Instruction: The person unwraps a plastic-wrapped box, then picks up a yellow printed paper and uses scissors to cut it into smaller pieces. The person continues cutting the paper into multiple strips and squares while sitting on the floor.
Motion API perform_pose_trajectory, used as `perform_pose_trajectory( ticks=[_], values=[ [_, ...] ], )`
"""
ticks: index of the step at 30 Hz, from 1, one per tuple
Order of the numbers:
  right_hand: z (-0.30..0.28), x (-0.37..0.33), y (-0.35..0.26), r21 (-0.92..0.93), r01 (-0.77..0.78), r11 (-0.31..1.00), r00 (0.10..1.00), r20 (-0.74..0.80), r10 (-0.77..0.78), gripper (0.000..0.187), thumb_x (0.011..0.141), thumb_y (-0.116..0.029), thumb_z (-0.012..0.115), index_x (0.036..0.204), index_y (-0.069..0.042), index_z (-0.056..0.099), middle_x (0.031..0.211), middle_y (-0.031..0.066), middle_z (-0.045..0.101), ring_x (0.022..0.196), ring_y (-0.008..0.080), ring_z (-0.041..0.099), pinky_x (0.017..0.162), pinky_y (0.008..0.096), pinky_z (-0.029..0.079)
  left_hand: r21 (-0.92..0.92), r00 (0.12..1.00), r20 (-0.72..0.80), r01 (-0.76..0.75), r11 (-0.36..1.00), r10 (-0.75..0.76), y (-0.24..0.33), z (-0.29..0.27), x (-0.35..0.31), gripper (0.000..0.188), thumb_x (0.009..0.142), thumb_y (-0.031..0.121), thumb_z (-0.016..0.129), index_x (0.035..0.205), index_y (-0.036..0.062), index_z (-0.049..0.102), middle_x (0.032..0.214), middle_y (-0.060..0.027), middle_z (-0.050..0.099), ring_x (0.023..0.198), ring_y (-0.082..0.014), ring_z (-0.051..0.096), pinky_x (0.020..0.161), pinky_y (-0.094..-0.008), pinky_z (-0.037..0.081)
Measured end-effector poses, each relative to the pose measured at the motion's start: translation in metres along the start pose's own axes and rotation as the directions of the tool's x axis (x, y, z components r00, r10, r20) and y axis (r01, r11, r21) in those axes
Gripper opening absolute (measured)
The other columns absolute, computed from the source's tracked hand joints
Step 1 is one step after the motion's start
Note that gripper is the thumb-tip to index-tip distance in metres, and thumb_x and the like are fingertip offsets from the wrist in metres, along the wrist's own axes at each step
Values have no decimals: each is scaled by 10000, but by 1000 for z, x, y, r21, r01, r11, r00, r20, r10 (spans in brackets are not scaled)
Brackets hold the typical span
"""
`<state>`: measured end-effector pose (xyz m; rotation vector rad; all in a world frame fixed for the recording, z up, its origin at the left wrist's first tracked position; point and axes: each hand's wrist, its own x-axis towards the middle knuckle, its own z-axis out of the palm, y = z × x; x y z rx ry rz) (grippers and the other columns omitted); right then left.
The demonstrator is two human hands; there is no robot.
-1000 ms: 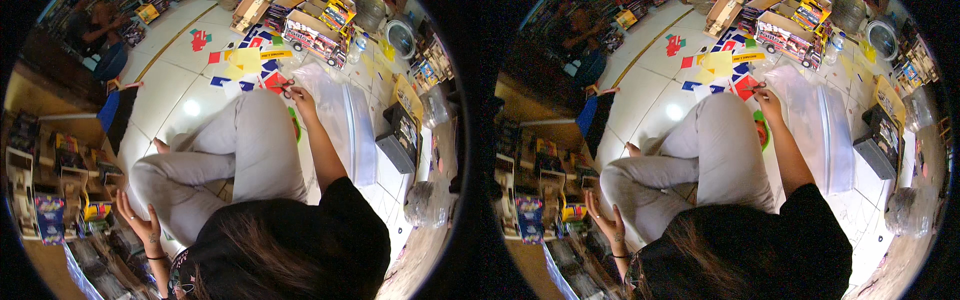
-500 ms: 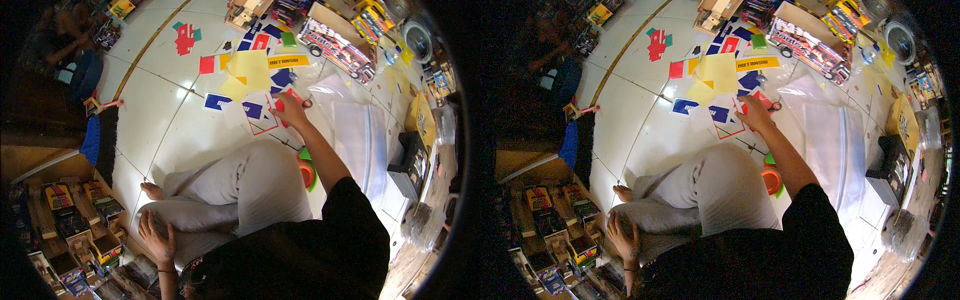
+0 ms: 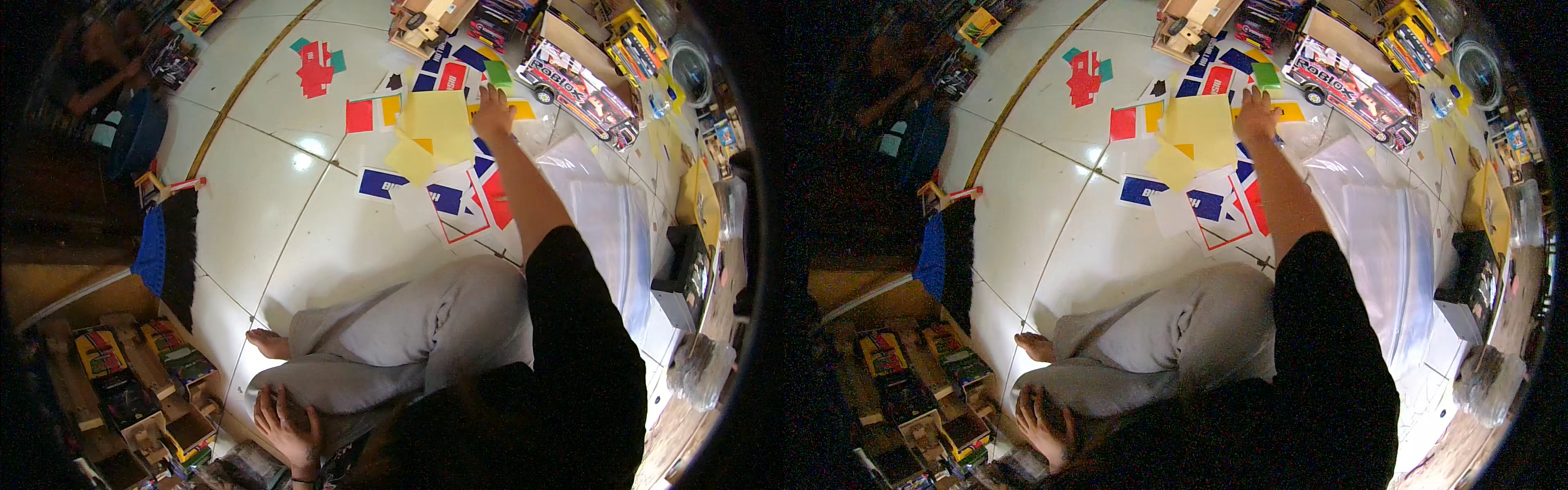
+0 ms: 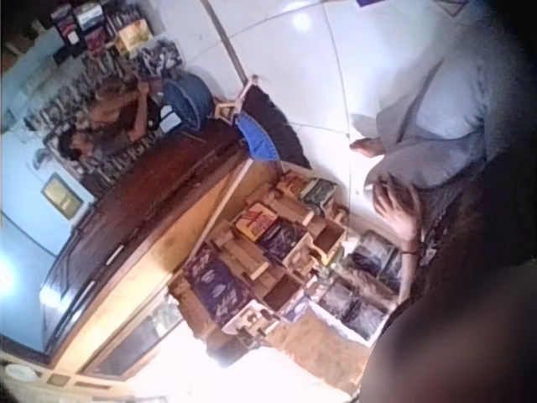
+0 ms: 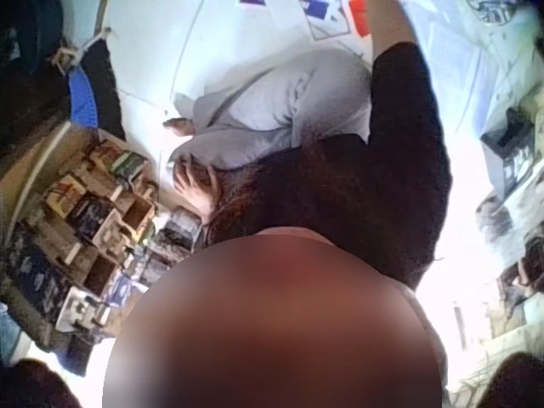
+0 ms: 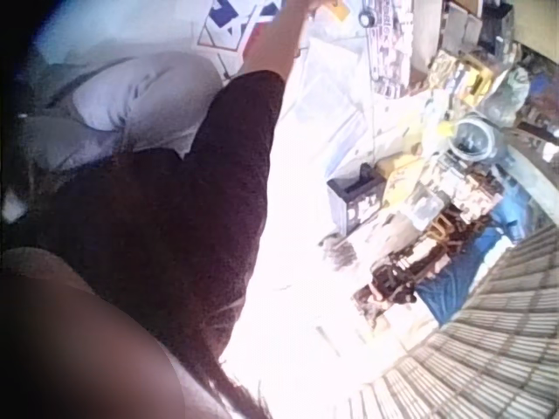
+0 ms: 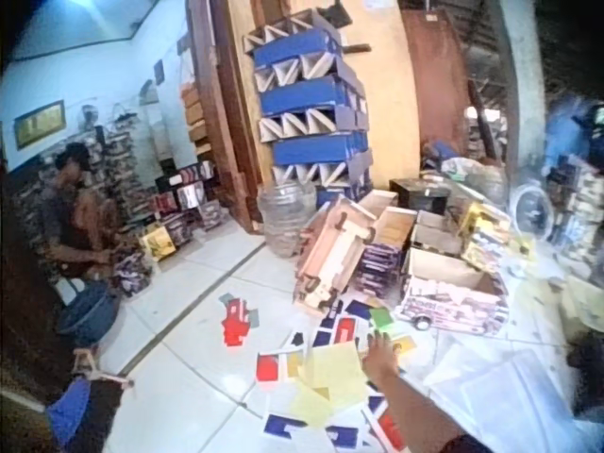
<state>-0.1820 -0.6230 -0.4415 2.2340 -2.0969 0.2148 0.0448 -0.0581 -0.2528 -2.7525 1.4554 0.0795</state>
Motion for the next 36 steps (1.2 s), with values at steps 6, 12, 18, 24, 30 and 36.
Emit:
perform_pose_trajectory(
  ticks=[6, 12, 18, 24, 30, 36],
  values=[
    [-8, 40, 49, -36, 292, 956, 880, 400, -254, 602, 676, -218, 648, 1239, -158, 444, 1259, 87, 463, 1198, 240, 421, 943, 562, 310, -18, 1000, -3, -23, 1000, 23, -4, -1, 0, 568, 685, 233, 616, 1208, 63, 476, 1284, -176, 410, 1194, -379, 353, 1012, -522, 229],
    [-82, 57, 65, 195, 534, 823, 803, 188, -566, 214, 707, -95, 583, 919, -98, 619, 957, 124, 614, 875, 291, 601, 752, 384, 481, -34, 999, -16, -49, 998, 48, -4, -2, 0, 554, 681, 234, 617, 1181, 38, 482, 1280, -182, 411, 1188, -383, 356, 1007, -520, 235],
    [-232, -1, 71, 230, 507, 830, 844, -326, -425, 176, 768, -103, 576, 937, -89, 622, 931, 130, 615, 778, 276, 604, 722, 378, 479, -119, 996, -87, -39, 992, 28, -6, -3, -4, 626, 683, 202, 623, 1252, 45, 412, 1299, -206, 383, 1195, -387, 345, 1006, -510, 246],
    [-281, -86, 40, 952, 142, 271, 978, -93, -184, 70, 839, -65, 566, 908, -50, 574, 819, -12, 578, 697, 63, 539, 652, 210, 451, -675, 963, -270, -192, 712, 4, 23, -18, 37, 804, 767, 325, 629, 1386, 39, 203, 1337, -205, 349, 1203, -334, 389, 1021, -455, 282],
    [-236, -193, -33, 984, -79, 163, 832, 155, -533, 122, 817, -72, 594, 935, -47, 571, 849, 2, 590, 757, 66, 564, 666, 208, 454, -955, 945, -91, 7, -298, 313, 44, -23, 144, 729, 825, 414, 588, 1367, 70, 243, 1240, -157, 476, 1045, -247, 544, 889, -372, 432],
    [-187, -208, -33, 933, -25, 360, 579, 307, -756, 199, 841, -159, 600, 986, -25, 579, 837, 25, 604, 768, 84, 567, 690, 228, 452, -972, 962, 234, 236, -1, 142, 13, 18, 164, 246, 847, 172, 599, 1039, 23, 560, 897, -60, 646, 755, -146, 623, 644, -284, 506]
  ],
)
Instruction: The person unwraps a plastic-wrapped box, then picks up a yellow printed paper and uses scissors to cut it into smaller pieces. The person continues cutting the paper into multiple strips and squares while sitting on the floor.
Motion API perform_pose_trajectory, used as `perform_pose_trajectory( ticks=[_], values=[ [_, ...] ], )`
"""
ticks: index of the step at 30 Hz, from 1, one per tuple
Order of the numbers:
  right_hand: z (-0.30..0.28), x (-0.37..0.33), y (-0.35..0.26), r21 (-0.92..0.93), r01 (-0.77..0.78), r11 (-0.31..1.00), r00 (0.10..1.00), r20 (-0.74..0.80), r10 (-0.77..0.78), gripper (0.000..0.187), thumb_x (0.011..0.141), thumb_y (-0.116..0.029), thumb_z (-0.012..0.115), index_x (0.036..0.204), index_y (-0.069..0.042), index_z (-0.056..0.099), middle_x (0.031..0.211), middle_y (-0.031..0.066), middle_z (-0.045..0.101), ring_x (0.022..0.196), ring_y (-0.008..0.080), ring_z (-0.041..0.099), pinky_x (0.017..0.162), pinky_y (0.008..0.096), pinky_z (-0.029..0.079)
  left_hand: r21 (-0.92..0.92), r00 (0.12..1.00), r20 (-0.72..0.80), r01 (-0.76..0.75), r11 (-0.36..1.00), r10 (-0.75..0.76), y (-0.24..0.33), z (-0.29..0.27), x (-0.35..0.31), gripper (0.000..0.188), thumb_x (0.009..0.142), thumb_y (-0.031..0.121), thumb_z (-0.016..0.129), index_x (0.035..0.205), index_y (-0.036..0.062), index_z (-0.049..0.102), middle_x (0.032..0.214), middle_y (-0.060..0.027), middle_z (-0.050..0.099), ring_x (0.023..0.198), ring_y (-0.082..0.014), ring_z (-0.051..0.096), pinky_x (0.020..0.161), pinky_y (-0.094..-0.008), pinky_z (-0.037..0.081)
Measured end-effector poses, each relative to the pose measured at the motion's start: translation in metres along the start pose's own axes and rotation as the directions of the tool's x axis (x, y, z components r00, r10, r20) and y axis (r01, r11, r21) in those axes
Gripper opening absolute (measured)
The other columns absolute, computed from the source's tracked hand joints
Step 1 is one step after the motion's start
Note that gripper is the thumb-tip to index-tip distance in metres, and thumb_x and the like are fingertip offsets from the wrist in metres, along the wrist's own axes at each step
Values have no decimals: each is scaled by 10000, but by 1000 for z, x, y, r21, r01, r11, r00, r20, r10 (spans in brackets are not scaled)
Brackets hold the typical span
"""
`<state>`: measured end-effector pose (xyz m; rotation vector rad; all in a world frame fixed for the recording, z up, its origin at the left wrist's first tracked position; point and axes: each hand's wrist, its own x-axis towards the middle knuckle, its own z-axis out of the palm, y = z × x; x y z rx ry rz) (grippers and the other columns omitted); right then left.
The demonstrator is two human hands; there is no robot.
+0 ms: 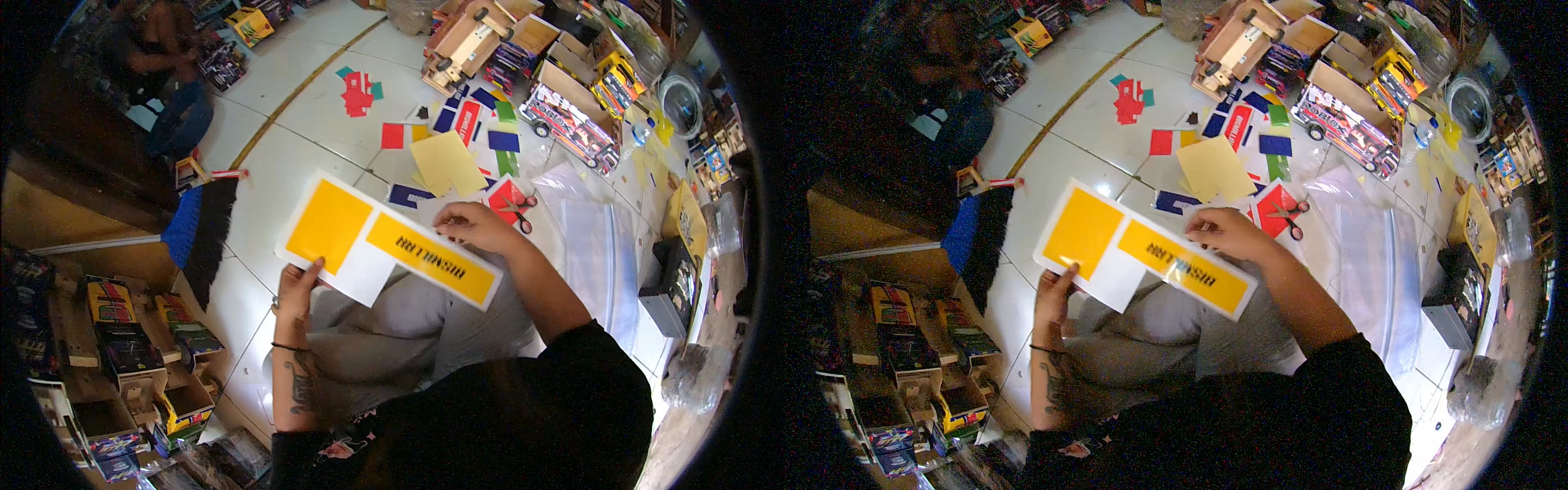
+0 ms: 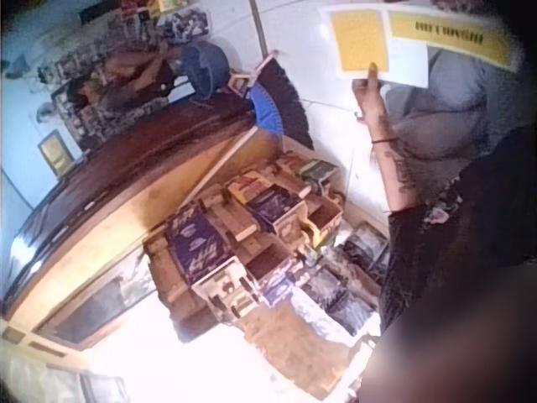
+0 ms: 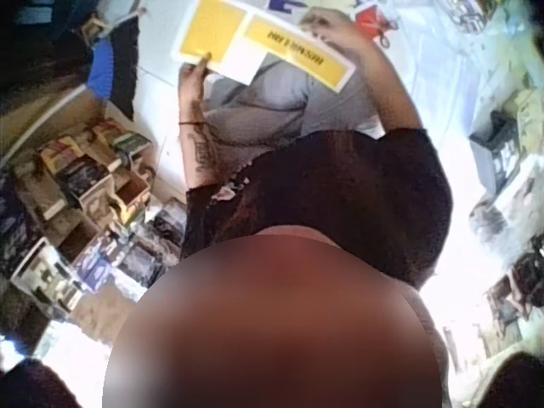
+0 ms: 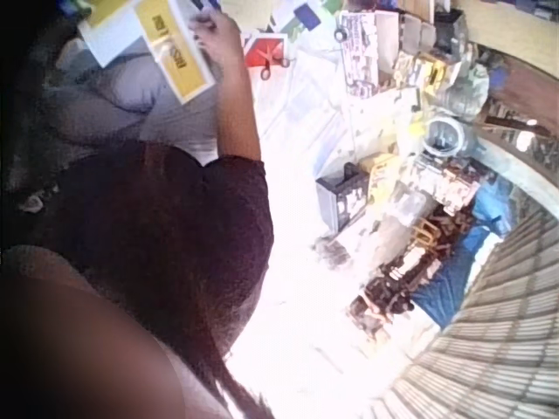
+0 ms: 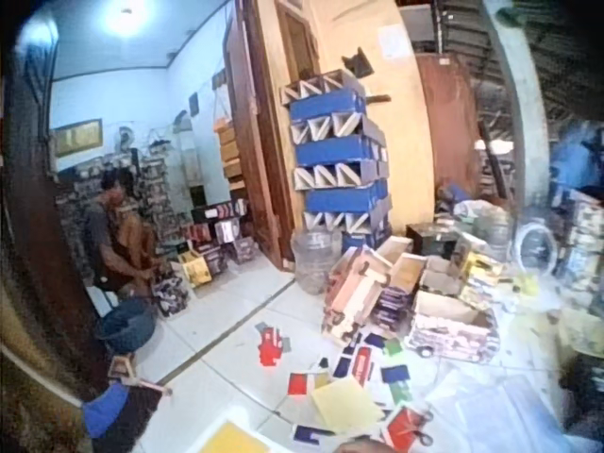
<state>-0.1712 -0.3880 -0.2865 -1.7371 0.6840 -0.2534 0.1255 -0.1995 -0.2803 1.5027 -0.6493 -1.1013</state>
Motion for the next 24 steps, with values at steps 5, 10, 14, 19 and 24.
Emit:
perform_pose_trajectory(
  ticks=[5, 10, 14, 19, 24],
  values=[
    [-58, -22, 94, -711, -563, 422, 814, -387, 434, 549, 791, -443, 583, 1172, -59, 489, 1252, 163, 434, 1141, 304, 457, 890, 451, 414, -172, 953, -258, -207, 963, 159, -20, -20, 14, 166, 850, 142, 600, 971, 30, 578, 855, -50, 645, 704, -142, 614, 606, -270, 506],
    [-45, -67, 177, -641, -695, 325, 719, -616, 323, 870, 710, -430, 677, 1356, -39, 245, 1394, 160, 261, 1263, 343, 298, 917, 492, 394, -329, 895, -435, -261, 908, 99, -17, -30, 22, 143, 864, 141, 585, 937, 23, 554, 804, -74, 634, 639, -155, 615, 591, -286, 525],
    [-56, -70, 193, -672, -688, 275, 721, -677, 148, 839, 683, -331, 705, 1343, -67, 259, 1321, 149, 344, 1239, 325, 333, 900, 477, 398, -387, 840, -521, -388, 836, 149, -20, -35, 19, 122, 867, 128, 577, 953, 42, 562, 837, -55, 635, 632, -141, 606, 607, -275, 528],
    [-75, -70, 195, -639, -570, 516, 756, -655, 25, 658, 673, -248, 700, 1233, -101, 386, 1169, 138, 445, 1091, 307, 446, 853, 437, 420, -453, 804, -592, -390, 802, 57, -24, -52, 17, 152, 865, 121, 572, 1002, 64, 537, 869, -57, 619, 652, -157, 603, 624, -275, 519],
    [-72, -84, 202, -701, -524, 483, 785, -618, -45, 397, 698, -213, 665, 1049, -84, 533, 1036, 117, 476, 954, 313, 486, 785, 434, 430, -486, 777, -628, -430, 761, 38, -28, -65, 18, 178, 861, 123, 580, 1000, 47, 498, 849, -72, 613, 599, -181, 604, 639, -287, 528]
  ],
)
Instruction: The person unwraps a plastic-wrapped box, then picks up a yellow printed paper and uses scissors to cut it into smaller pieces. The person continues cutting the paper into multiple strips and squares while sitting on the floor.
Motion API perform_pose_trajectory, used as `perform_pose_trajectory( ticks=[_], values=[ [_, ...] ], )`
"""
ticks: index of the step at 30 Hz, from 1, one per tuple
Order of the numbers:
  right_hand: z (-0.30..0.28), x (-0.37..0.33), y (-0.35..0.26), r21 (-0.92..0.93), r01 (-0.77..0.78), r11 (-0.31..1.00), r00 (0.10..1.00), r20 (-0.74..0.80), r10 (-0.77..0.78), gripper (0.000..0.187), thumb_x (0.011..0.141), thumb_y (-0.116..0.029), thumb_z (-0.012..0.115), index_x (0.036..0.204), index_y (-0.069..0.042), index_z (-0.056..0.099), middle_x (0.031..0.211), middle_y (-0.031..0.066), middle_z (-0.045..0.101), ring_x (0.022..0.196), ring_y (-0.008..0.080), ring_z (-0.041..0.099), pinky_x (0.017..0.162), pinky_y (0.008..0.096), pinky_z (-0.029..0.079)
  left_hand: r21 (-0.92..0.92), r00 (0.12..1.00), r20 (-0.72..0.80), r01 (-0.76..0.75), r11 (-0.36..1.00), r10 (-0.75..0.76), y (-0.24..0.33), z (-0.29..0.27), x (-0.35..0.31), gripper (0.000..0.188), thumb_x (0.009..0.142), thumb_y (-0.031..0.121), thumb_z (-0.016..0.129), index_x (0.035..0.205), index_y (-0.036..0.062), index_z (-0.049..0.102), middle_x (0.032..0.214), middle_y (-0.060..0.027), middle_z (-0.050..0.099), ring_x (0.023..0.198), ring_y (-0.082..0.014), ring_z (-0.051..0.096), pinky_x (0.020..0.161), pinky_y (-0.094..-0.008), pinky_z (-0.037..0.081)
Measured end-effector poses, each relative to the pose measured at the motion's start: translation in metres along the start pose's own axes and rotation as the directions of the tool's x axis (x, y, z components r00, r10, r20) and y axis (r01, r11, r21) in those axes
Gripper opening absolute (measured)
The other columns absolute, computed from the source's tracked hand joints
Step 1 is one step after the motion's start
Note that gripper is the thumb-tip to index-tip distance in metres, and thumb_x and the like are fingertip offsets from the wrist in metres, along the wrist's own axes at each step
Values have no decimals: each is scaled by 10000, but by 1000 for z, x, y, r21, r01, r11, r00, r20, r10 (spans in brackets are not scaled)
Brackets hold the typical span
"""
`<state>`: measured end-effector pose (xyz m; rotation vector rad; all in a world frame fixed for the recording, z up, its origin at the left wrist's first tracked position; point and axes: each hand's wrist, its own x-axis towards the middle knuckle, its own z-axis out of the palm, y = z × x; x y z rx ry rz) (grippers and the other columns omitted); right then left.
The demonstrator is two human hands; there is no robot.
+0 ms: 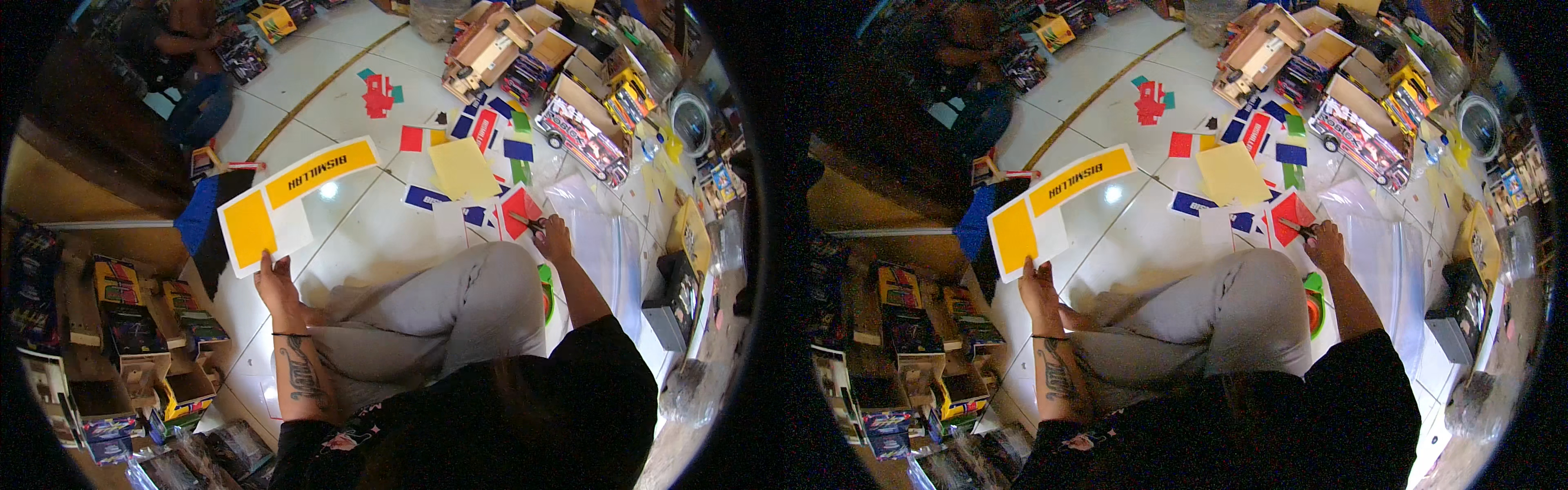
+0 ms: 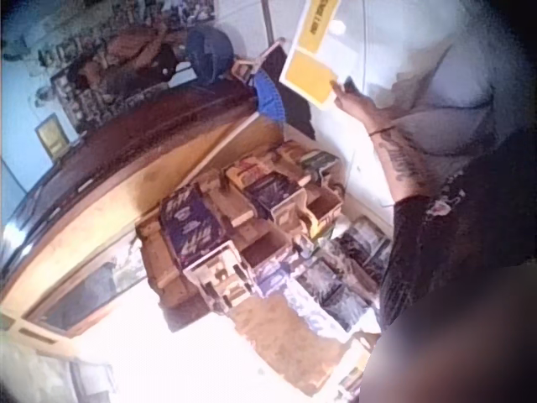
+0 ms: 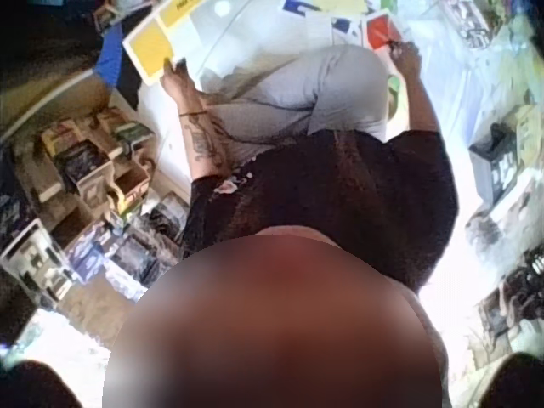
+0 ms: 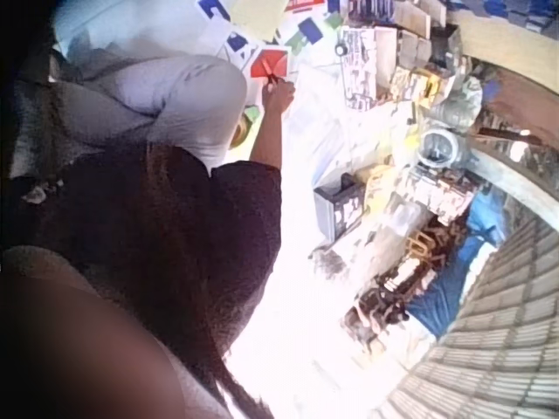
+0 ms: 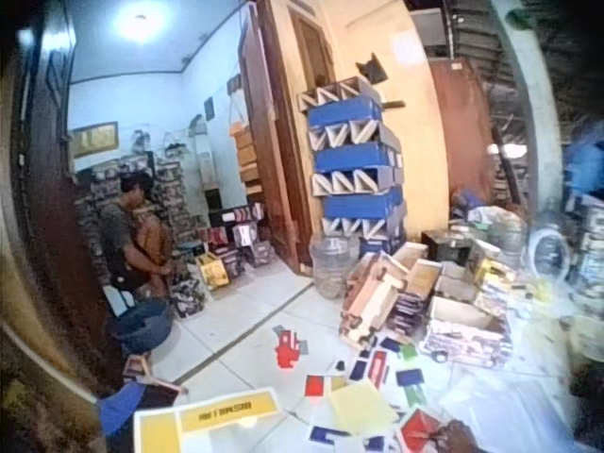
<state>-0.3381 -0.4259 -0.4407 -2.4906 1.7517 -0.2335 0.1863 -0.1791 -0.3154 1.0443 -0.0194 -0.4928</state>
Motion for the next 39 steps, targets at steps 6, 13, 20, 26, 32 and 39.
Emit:
perform_pose_trajectory(
  ticks=[6, 13, 20, 26, 32, 39],
  values=[
    [-15, -1, -1, 103, 40, 994, 997, -65, -33, 211, 720, -191, 662, 867, -62, 583, 883, 112, 516, 874, 307, 512, 761, 410, 432, 13, 1000, 16, 14, 1000, -14, -1, -7, 12, 184, 868, 120, 569, 1013, 25, 509, 852, -85, 616, 613, -180, 611, 645, -285, 537],
    [-8, 16, 8, -85, -20, 996, 975, 219, 38, 209, 680, -266, 699, 701, -74, 618, 776, 119, 552, 790, 305, 544, 697, 399, 451, 80, 998, 58, 7, 997, -11, 3, 0, 8, 171, 867, 115, 570, 996, 7, 540, 898, -87, 620, 679, -168, 619, 647, -273, 540],
    [-32, -14, 19, 714, -348, 608, 929, 174, 326, 258, 757, -249, 597, 838, -10, 650, 815, 111, 648, 679, 199, 600, 599, 320, 466, 70, 989, 140, -53, 996, 42, 13, 19, -8, 184, 870, 126, 569, 1018, 20, 545, 928, -89, 624, 748, -175, 621, 710, -294, 530],
    [-90, -24, -38, 917, -150, 370, 904, -25, 427, 190, 813, -135, 539, 920, -7, 631, 801, 43, 636, 626, 85, 555, 539, 212, 423, 3, 970, 235, -67, 998, 65, 16, 25, -19, 174, 872, 112, 561, 1027, 35, 555, 960, -92, 630, 787, -181, 634, 748, -315, 525],
    [-134, 17, -123, 993, -110, 43, 986, 103, 131, 115, 816, -122, 544, 847, -28, 603, 813, 35, 607, 486, 38, 379, 452, 165, 295, 2, 988, 146, -54, 999, 53, 16, 25, -23, 137, 870, 114, 568, 993, 54, 564, 909, -65, 634, 708, -152, 614, 695, -294, 515],
    [-157, 15, -240, 936, -293, -197, 946, 253, -203, 276, 777, -209, 667, 961, -23, 575, 823, 16, 586, 585, 39, 440, 499, 168, 336, 5, 984, 166, -61, 998, 59, 17, 27, -28, 140, 878, 121, 558, 993, 41, 549, 932, -69, 624, 785, -153, 617, 718, -296, 524]
  ],
)
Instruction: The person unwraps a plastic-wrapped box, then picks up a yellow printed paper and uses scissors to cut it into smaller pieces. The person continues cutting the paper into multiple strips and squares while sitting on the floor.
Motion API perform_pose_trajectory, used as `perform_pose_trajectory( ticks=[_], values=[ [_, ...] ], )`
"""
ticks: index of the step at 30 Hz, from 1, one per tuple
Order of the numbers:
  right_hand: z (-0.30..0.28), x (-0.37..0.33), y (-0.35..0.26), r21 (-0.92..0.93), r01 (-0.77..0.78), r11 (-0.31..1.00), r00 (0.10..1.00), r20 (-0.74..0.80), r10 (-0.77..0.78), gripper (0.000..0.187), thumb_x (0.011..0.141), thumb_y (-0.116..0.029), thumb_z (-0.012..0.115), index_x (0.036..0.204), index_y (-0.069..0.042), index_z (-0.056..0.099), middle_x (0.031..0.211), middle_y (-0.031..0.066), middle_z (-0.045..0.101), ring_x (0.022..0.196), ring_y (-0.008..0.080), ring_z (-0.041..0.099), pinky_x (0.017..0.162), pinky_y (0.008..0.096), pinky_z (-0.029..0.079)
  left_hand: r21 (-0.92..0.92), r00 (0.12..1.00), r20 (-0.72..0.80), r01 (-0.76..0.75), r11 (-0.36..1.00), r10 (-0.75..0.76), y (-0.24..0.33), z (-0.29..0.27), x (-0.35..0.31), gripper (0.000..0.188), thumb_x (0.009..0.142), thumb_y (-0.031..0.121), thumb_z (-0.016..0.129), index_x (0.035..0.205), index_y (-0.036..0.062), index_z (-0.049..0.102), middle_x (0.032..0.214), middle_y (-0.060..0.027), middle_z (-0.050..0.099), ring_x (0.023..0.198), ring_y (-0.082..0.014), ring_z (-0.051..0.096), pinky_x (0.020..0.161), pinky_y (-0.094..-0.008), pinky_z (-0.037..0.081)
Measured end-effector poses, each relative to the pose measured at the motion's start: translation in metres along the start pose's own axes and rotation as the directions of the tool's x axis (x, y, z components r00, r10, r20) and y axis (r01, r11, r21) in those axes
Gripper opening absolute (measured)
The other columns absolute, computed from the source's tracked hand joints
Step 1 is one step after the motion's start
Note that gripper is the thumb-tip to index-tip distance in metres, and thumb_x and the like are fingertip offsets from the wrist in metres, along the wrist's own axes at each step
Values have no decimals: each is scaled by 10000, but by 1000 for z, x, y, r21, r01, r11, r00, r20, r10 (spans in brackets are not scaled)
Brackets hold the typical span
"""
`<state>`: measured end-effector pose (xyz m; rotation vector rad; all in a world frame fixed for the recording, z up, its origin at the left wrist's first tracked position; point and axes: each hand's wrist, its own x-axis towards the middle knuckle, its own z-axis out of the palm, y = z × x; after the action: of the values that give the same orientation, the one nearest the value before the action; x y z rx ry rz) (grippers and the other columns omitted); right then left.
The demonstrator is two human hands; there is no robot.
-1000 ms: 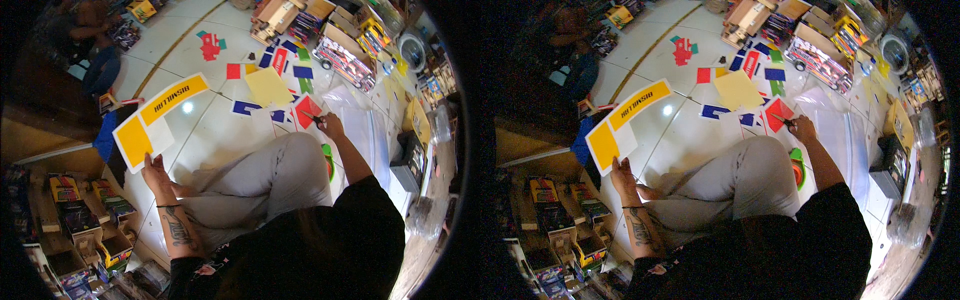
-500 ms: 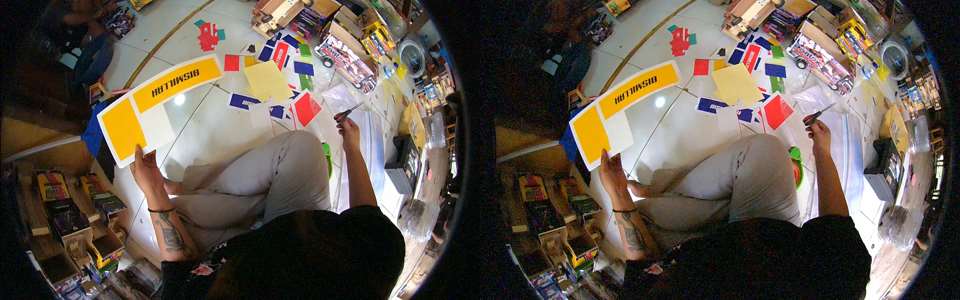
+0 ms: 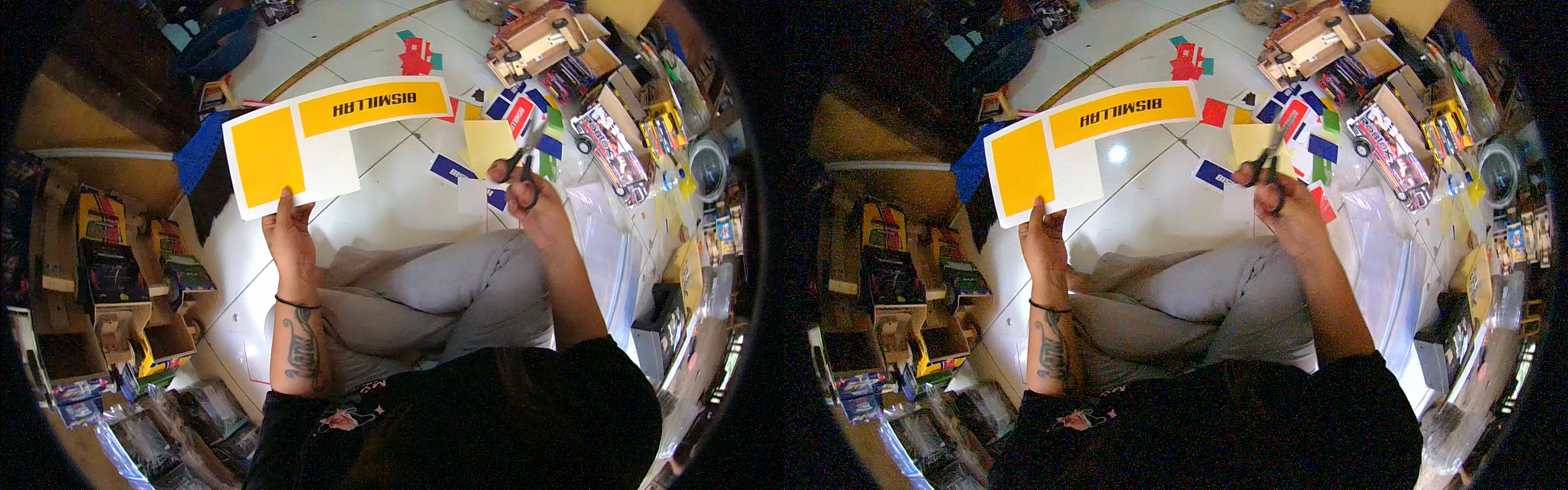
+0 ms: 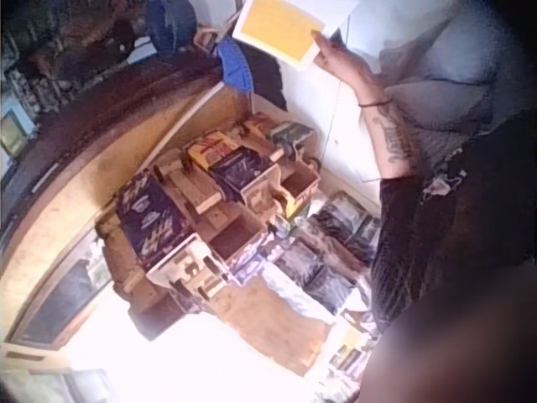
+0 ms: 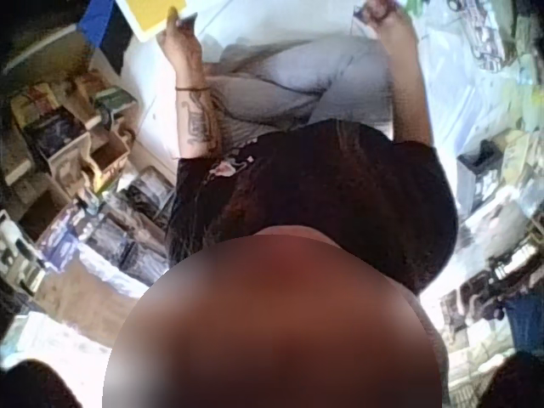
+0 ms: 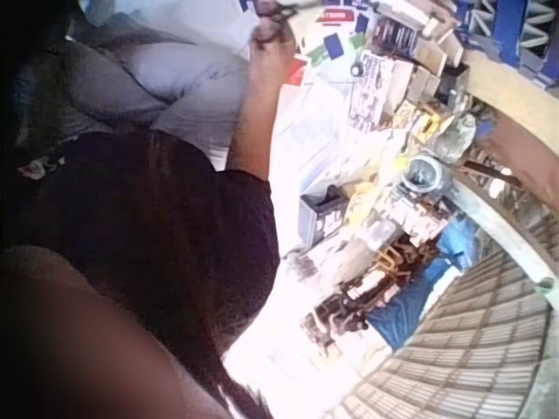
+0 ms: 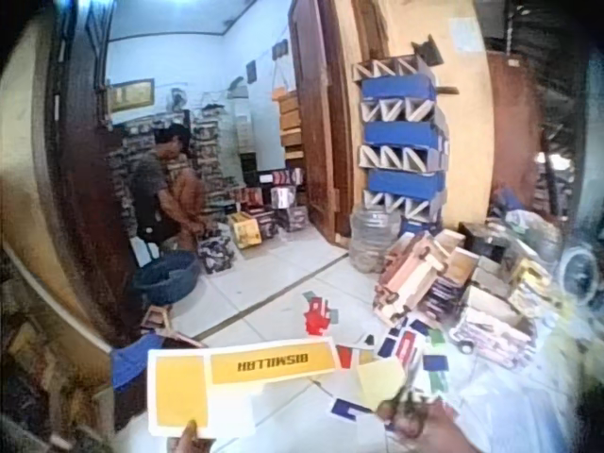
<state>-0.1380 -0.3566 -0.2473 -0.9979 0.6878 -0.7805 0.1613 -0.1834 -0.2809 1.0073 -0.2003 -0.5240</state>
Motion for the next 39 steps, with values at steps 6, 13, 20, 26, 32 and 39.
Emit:
perform_pose_trajectory(
  ticks=[6, 13, 20, 26, 32, 39],
  values=[
    [110, 10, 51, 165, -139, 976, 975, 193, 106, 314, 803, -239, 653, 1041, -97, 506, 927, 7, 528, 865, 168, 524, 777, 377, 467, -104, 996, 59, -62, 993, 68, -1, 10, -5, 191, 880, 110, 550, 1056, 37, 543, 996, -77, 616, 888, -175, 616, 783, -334, 528],
    [142, 75, 59, 24, 205, 978, 976, -78, -202, 397, 672, -69, 704, 1008, -76, 493, 983, 30, 540, 859, 126, 500, 752, 256, 379, 60, 993, 120, -9, 998, 1, -1, 18, -18, 400, 873, 155, 567, 1231, 43, 430, 1131, -117, 568, 992, -203, 571, 883, -352, 455],
    [81, 81, -1, -580, 176, 795, 927, 370, 64, 526, 655, 24, 686, 1122, -26, 450, 1043, 67, 574, 811, 115, 553, 722, 227, 448, 537, 992, 96, -119, 835, 79, 13, -18, 20, 674, 834, 350, 604, 1350, 52, 289, 1267, -165, 458, 1137, -264, 471, 984, -378, 342],
    [90, 68, 0, -530, 142, 836, 708, 645, 289, 464, 672, 68, 658, 1074, -60, 465, 898, 17, 599, 674, 38, 516, 594, 171, 421, 538, 715, 571, 46, 842, -403, -18, -3, 6, 648, 816, 277, 658, 1304, -36, 367, 1089, -143, 588, 961, -180, 556, 842, -283, 440],
    [91, 87, 27, -455, 301, 838, 944, 17, -330, 476, 710, -192, 753, 1075, -72, 471, 912, 84, 610, 844, 152, 600, 736, 251, 468, 397, 915, 218, 233, 888, -338, -13, 7, -8, 224, 878, 197, 580, 976, -4, 584, 818, -36, 652, 734, -89, 594, 712, -215, 456],
    [121, 69, 61, 57, 26, 998, 995, 93, -31, 493, 691, -100, 723, 1096, -20, 453, 977, 70, 546, 918, 174, 530, 793, 314, 445, -137, 989, 141, 63, 989, -43, -17, 18, -16, 204, 881, 136, 567, 1048, 19, 564, 1002, -68, 619, 885, -149, 599, 793, -287, 485]
  ],
)
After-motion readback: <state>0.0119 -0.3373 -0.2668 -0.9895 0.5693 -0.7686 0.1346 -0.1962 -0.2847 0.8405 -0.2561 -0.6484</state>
